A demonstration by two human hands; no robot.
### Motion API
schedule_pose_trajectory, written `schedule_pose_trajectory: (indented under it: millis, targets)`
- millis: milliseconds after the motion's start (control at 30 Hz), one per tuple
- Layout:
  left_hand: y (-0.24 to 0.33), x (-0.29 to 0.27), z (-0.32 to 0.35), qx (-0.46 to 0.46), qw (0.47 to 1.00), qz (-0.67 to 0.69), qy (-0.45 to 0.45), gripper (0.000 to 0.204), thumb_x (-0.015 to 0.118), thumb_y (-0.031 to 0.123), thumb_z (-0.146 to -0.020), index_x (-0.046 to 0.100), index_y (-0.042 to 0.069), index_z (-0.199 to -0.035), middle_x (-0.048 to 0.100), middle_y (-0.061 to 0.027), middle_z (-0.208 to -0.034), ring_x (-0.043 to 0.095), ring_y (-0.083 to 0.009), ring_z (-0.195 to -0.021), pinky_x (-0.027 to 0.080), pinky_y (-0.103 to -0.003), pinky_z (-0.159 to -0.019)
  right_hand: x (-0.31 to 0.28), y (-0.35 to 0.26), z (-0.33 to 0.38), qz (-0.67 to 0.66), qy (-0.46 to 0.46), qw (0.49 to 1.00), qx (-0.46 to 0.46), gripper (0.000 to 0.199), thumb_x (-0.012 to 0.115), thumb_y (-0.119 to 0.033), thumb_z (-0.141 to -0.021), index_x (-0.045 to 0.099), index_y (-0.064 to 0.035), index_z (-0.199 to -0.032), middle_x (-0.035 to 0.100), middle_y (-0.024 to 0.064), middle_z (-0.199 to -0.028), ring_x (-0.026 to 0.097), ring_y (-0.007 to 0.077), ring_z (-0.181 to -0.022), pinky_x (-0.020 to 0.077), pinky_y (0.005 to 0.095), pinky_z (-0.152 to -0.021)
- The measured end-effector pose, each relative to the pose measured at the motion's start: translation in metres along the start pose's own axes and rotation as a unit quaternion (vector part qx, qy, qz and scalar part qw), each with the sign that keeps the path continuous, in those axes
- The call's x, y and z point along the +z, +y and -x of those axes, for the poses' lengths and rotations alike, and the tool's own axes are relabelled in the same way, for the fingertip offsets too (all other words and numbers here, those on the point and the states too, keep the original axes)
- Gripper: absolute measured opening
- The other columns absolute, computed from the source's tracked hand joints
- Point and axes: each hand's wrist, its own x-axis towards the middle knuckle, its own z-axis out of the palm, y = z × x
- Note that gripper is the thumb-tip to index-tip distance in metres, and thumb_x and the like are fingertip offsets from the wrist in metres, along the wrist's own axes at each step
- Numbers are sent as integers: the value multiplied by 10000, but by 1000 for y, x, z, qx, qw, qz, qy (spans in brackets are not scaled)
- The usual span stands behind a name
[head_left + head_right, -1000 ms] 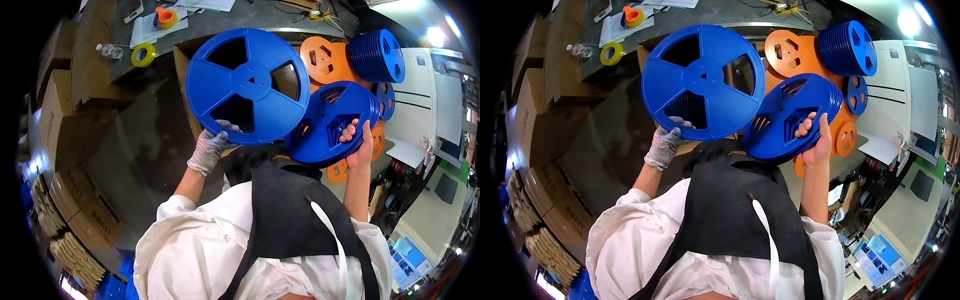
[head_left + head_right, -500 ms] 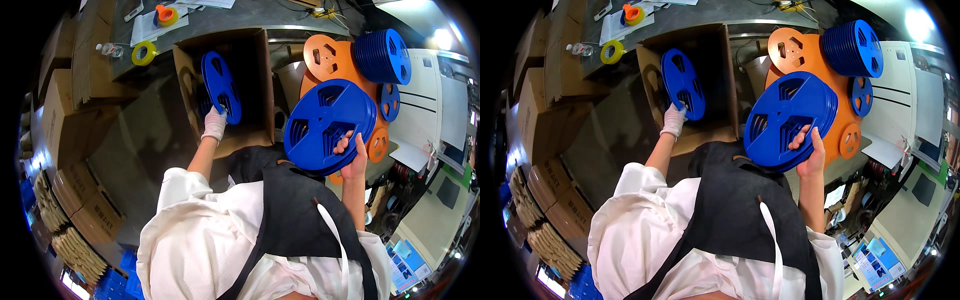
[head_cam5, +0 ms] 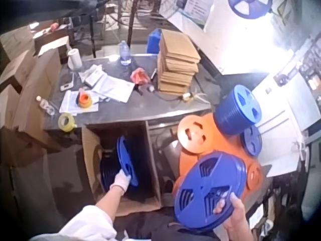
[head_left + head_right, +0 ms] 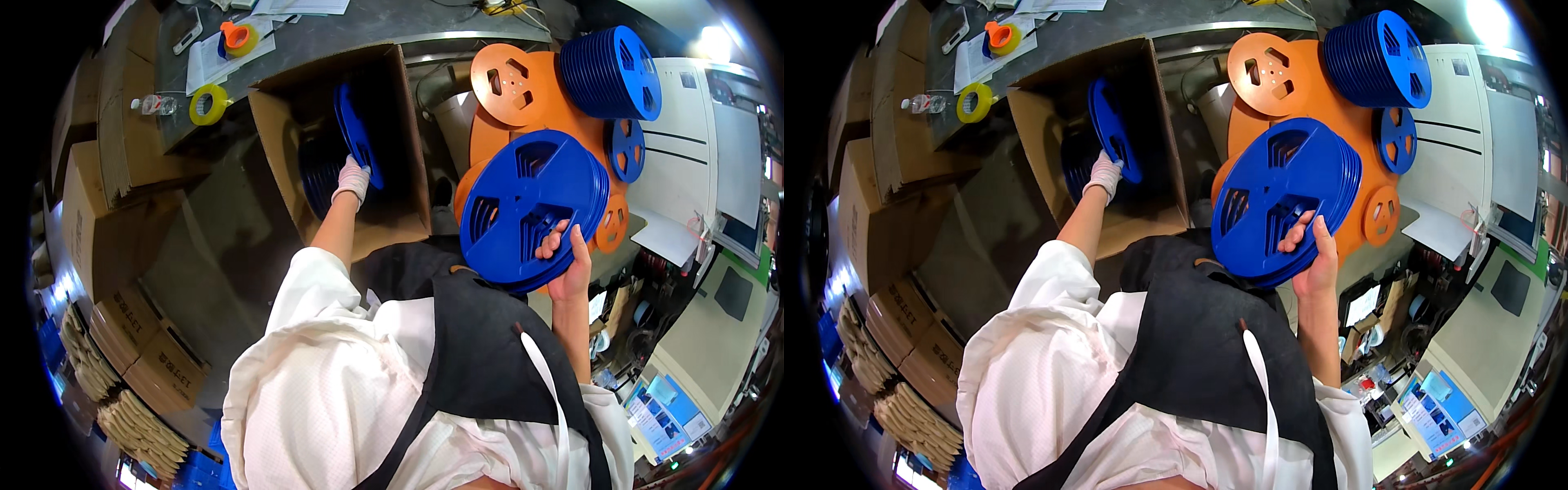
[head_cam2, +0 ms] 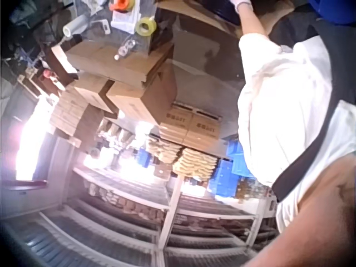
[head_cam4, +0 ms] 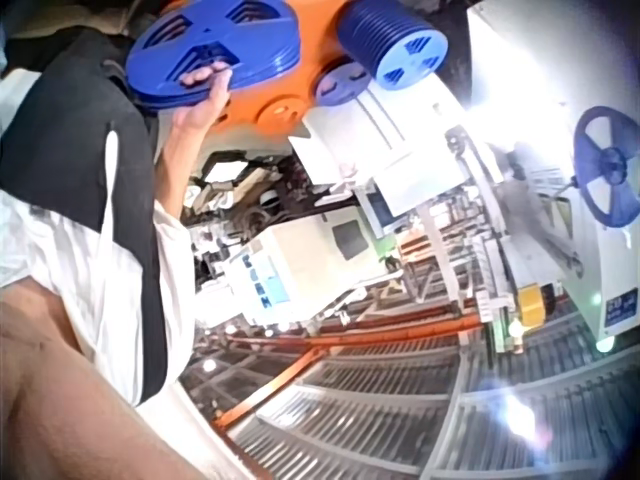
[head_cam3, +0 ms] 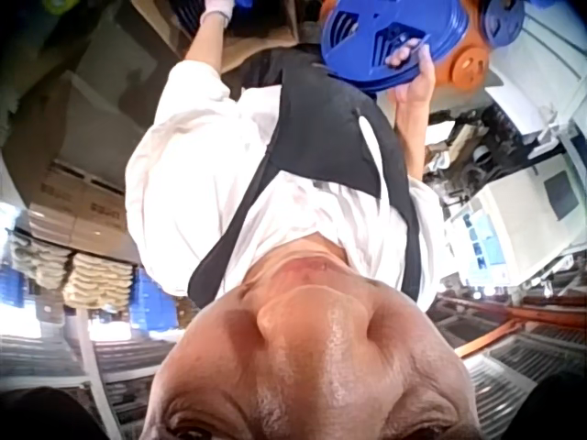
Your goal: The person picks up blue plastic spools from a pile on a table and stacks them vertically into a cardboard box. The person handles the spools one by one, aligning them carefully to fit inside the box.
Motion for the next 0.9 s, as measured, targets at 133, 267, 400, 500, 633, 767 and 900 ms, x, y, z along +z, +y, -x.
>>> schedule_pose_trajectory:
  millis: [133,267,400,500,633,767,900]
  targets:
    - [57,-22,40,-43,999,-25,-19,817,665,270,-846,212,71,-1497,540,-221,-1318,552,-367,-1175,425,-376,-1008,-12,1,0,-86,-65,994,-21,323,495,-398,-983,527,-77,-1000,446,-6,-656,429,108,-560,395,273,-562]
    - [101,-45,95,239,970,23,44,638,561,271,-921,301,57,-1463,370,-214,-1465,387,-355,-1335,358,-371,-1079,-10,-16,1,-114,-165,978,-61,434,529,-500,-941,498,-68,-975,395,-20,-625,373,87,-497,342,241,-502]
    - [184,-63,132,380,916,-56,115,625,553,327,-907,366,23,-1419,386,-236,-1442,367,-436,-1318,319,-458,-1093,-7,-20,5,-161,-253,953,-53,446,549,-518,-926,415,-93,-931,349,-39,-569,338,72,-452,318,243,-472]
    - [254,-57,195,434,894,-28,104,607,556,312,-880,407,5,-1382,414,-239,-1417,368,-438,-1320,267,-491,-1121,10,-13,9,-185,-305,934,-5,481,578,-565,-886,458,-100,-911,358,-44,-546,345,71,-436,322,243,-455]
    - [289,-67,274,642,765,32,19,656,624,321,-787,451,12,-1339,446,-226,-1389,410,-385,-1308,280,-497,-1118,17,-9,17,-194,-319,926,46,488,577,-581,-880,434,-115,-885,354,-48,-537,346,73,-425,318,244,-451]
    - [219,-59,198,475,878,-14,65,542,535,255,-888,443,-4,-1356,450,-258,-1374,413,-394,-1293,321,-453,-1098,16,-6,27,-190,-340,921,26,483,582,-565,-884,428,-108,-892,347,-44,-538,353,78,-431,303,240,-453]
    - [138,-77,172,453,880,-132,54,568,440,322,-940,381,23,-1419,390,-217,-1453,331,-395,-1366,223,-480,-1150,20,-13,21,-229,-293,928,4,454,591,-526,-897,430,-101,-895,356,-42,-572,350,72,-456,296,233,-457]
